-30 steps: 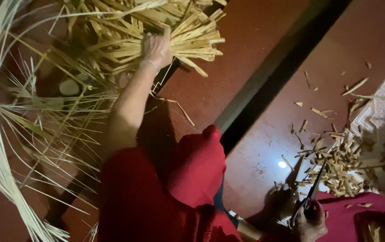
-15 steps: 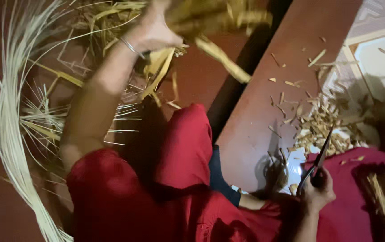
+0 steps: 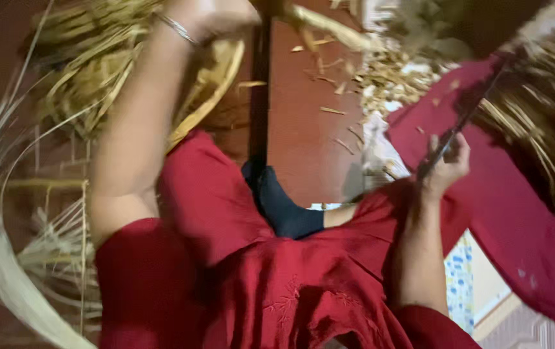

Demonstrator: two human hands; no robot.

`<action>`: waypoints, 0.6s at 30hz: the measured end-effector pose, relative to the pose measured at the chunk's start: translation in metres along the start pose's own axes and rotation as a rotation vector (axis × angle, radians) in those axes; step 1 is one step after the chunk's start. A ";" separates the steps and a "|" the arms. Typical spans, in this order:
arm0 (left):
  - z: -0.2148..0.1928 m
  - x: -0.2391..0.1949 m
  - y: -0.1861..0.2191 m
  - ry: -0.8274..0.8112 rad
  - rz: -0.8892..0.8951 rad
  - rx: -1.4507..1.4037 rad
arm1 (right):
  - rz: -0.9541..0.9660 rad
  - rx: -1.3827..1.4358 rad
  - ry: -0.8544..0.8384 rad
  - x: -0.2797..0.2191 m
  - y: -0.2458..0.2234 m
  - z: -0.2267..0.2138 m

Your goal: The person sits on the floor and uses large shears to cut bundles of dried plant stalks into shorter pieces. The cut pieces are gathered into a pile on the floor.

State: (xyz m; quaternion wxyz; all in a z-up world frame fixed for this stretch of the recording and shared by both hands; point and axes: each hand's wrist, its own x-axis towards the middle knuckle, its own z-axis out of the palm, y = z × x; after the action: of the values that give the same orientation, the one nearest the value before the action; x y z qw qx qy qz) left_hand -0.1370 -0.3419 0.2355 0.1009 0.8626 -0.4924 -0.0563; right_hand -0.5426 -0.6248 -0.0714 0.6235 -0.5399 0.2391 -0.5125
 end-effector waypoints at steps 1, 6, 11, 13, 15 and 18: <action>0.016 0.016 0.019 0.013 0.019 0.016 | 0.038 0.047 0.056 0.001 -0.004 0.000; 0.108 0.076 0.115 0.035 -0.102 0.085 | 0.097 0.073 0.226 0.006 -0.022 0.004; 0.160 0.083 0.152 -0.016 -0.097 0.082 | 0.101 0.241 0.234 0.019 -0.031 0.011; 0.158 0.089 0.144 -0.136 -0.115 0.054 | 0.127 0.213 0.196 0.020 -0.035 0.012; 0.152 0.092 0.129 -0.266 -0.131 0.070 | 0.141 0.232 0.181 0.023 -0.036 0.014; 0.142 0.086 0.103 -0.443 -0.188 0.120 | 0.122 0.244 0.165 0.026 -0.033 0.019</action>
State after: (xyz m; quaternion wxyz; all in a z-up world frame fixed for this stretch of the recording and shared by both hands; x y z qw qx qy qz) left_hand -0.2075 -0.4834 0.1208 -0.0665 0.8757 -0.4225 -0.2240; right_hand -0.5302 -0.6365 -0.0286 0.6927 -0.4006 0.2575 -0.5416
